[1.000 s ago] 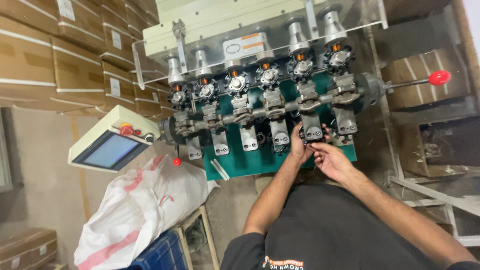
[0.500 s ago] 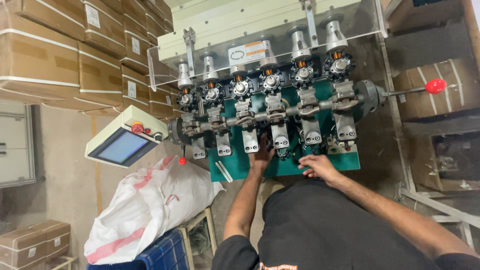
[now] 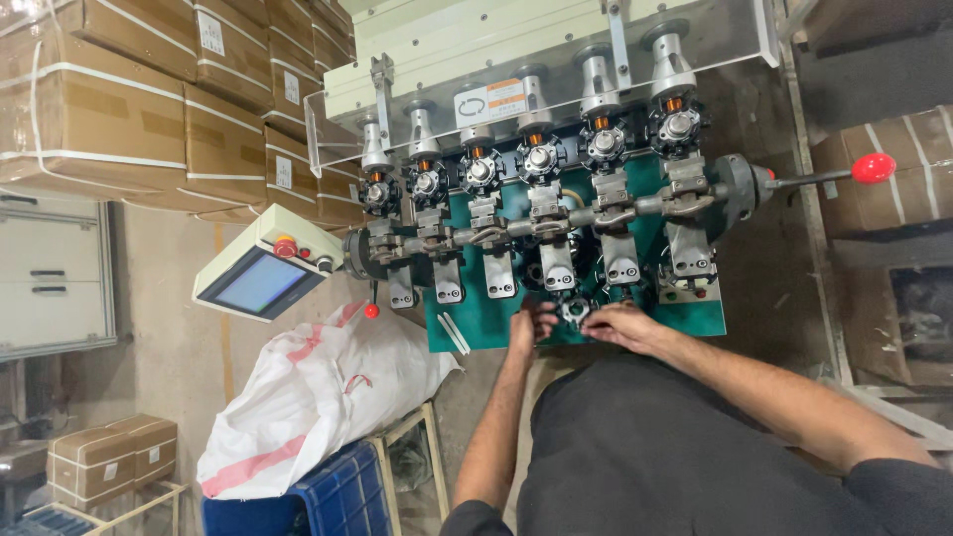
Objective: The person takes black round components from a blue bin, wraps each one in bubble wrap, and arranges the wrapped parts on a cardboard sheet in a box. The person then moves to a multi-head machine, places a component into it, operates the machine lever, and uses scissors to trim material while handling parts at the machine.
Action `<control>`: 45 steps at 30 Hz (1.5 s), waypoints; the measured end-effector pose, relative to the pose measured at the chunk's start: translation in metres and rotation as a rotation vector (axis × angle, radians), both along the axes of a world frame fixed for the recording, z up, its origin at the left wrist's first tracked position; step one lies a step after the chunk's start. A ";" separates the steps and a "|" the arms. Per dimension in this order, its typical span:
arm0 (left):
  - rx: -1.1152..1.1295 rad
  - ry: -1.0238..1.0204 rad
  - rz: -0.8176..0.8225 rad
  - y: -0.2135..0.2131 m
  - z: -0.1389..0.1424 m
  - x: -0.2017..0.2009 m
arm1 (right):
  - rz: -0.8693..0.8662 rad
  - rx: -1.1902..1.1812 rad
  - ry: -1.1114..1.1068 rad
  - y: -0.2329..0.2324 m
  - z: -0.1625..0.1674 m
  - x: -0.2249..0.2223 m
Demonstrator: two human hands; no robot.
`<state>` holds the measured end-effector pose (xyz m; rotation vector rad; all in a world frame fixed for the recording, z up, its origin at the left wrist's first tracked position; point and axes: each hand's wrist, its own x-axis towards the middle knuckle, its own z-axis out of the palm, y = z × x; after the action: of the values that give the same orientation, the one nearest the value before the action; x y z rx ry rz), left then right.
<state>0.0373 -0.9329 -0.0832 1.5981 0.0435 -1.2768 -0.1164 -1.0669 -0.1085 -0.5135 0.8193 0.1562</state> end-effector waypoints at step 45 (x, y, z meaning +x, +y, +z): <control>-0.060 -1.123 -0.507 0.016 0.011 0.000 | 0.301 -0.403 0.148 0.009 0.017 0.013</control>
<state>0.0368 -0.9167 -0.0719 2.1327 -1.1339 -0.5447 -0.1039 -1.0577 -0.0910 -1.0157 0.9198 0.3117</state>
